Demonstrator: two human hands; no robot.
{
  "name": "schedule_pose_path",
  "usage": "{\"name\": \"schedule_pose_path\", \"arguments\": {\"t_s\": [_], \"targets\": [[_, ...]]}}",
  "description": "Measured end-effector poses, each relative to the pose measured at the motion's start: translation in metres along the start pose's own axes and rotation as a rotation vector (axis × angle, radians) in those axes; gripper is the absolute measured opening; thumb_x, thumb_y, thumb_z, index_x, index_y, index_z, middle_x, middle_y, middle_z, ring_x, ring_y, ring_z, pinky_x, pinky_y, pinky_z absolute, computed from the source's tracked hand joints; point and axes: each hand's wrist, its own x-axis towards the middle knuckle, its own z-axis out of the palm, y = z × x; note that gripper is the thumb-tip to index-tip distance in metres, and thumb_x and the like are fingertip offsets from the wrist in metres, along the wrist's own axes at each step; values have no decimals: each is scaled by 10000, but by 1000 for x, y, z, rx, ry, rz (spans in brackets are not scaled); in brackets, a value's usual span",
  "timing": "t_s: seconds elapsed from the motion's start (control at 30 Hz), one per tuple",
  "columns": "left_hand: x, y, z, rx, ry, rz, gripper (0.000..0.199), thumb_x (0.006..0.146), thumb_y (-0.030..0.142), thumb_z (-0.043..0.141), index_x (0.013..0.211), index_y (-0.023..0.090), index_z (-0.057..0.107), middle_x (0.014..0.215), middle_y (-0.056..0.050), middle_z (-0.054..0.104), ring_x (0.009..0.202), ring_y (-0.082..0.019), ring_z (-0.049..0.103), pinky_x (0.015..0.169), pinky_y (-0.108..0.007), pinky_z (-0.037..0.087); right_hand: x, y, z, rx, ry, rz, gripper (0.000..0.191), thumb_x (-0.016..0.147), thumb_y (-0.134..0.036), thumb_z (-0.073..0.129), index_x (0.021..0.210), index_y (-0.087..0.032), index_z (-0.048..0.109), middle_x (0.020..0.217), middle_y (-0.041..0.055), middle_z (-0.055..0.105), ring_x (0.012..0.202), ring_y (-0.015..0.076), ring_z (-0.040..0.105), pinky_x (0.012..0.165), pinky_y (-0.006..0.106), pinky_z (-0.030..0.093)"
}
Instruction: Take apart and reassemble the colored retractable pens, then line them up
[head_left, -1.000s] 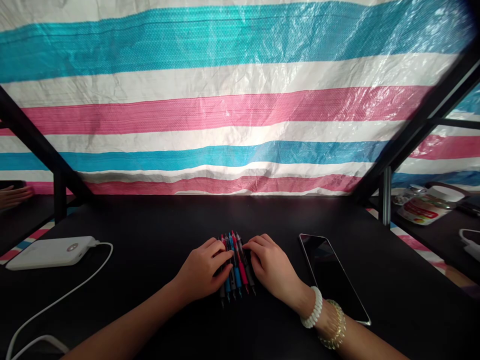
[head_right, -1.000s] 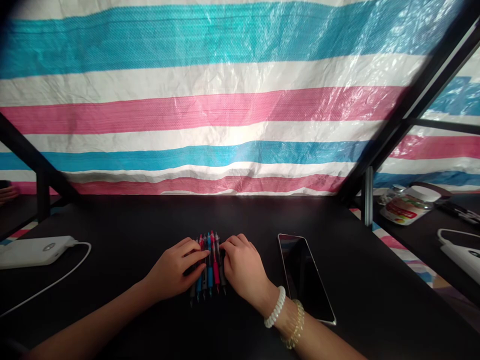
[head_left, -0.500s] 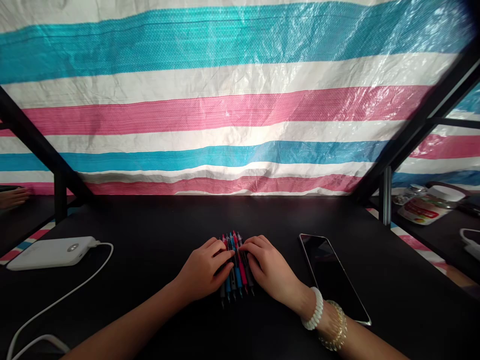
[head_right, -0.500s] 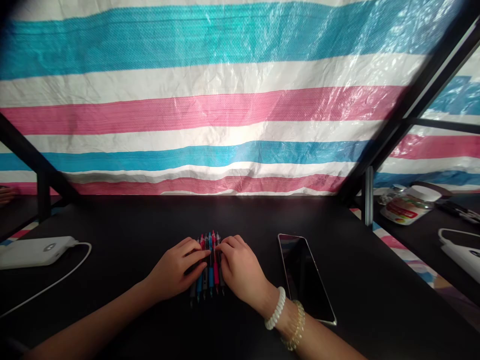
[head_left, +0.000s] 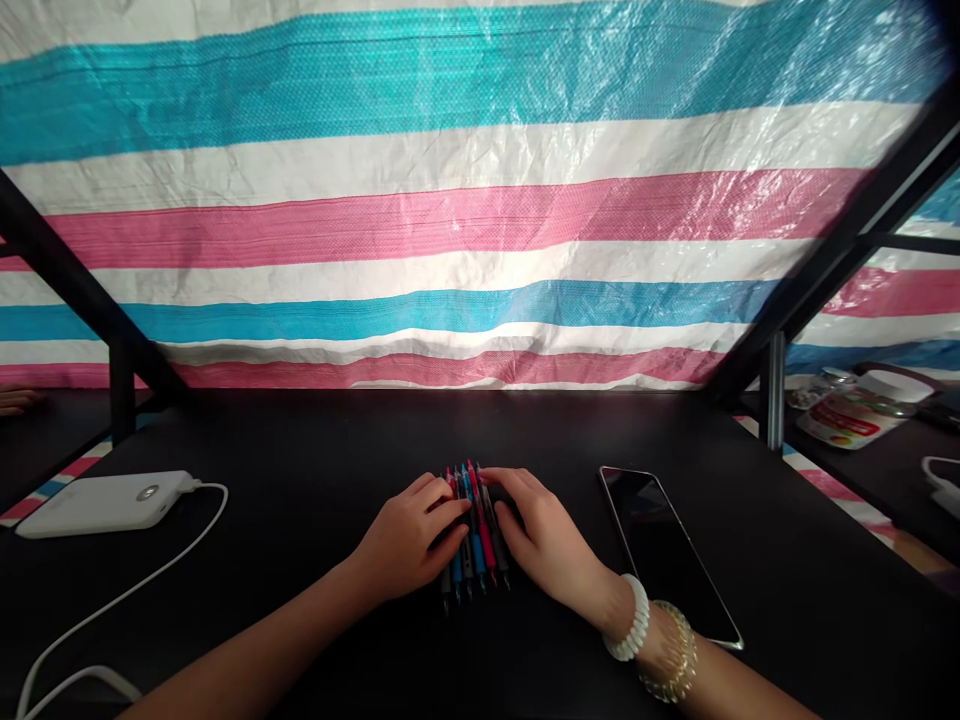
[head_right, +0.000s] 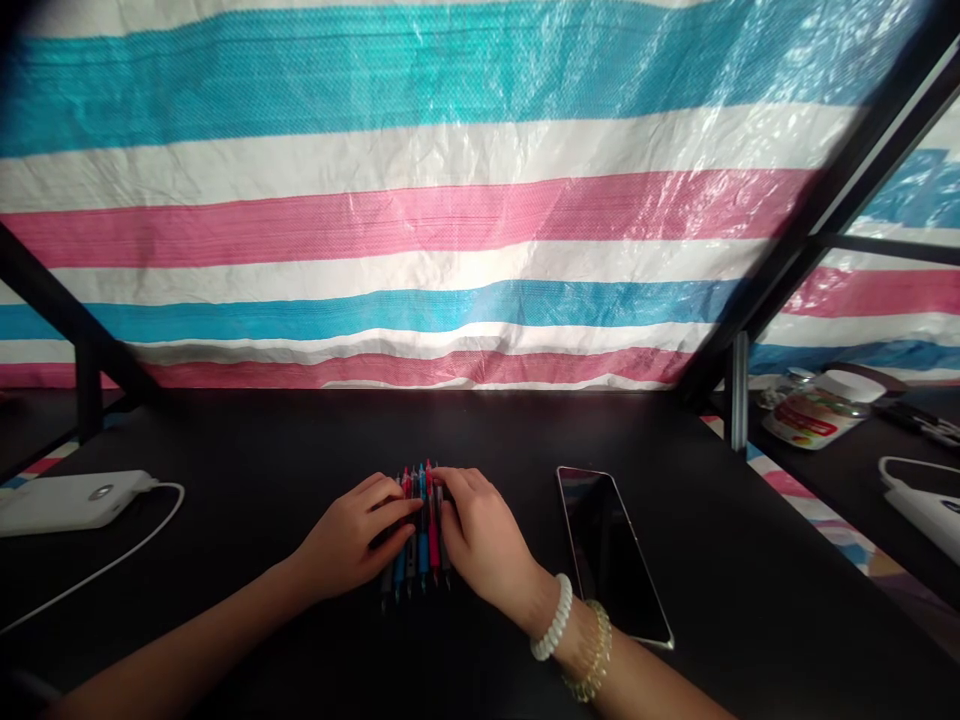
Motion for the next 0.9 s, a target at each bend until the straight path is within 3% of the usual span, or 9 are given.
{"name": "schedule_pose_path", "arguments": {"t_s": [0.13, 0.33, 0.9], "targets": [[0, 0, 0, -3, -7, -5, 282, 932, 241, 499, 1157, 181, 660, 977, -90, 624, 902, -222, 549, 766, -372, 526, 0, 1, -1, -117, 10, 54, 356, 878, -36, 432, 1154, -175, 608, 1004, 76, 682, 985, 232, 611, 903, 398, 494], [0, -1, -1, -3, -4, -6, 276, 928, 242, 506, 1146, 180, 664, 965, -90, 623, 901, -223, 550, 759, -370, 525, 0, 2, -1, -156, -23, -32, 354, 893, -43, 428, 1172, -168, 606, 974, 87, 677, 1030, 246, 582, 892, 398, 488], [-1, -2, 1, 0, 1, 8, 293, 932, 252, 505, 1168, 170, 657, 960, -85, 614, 894, -217, 541, 755, -370, 531, -1, 1, 2, 64, -38, -34, 322, 897, -39, 431, 1125, -179, 609, 1008, 79, 658, 927, 205, 629, 839, 349, 517]]}}
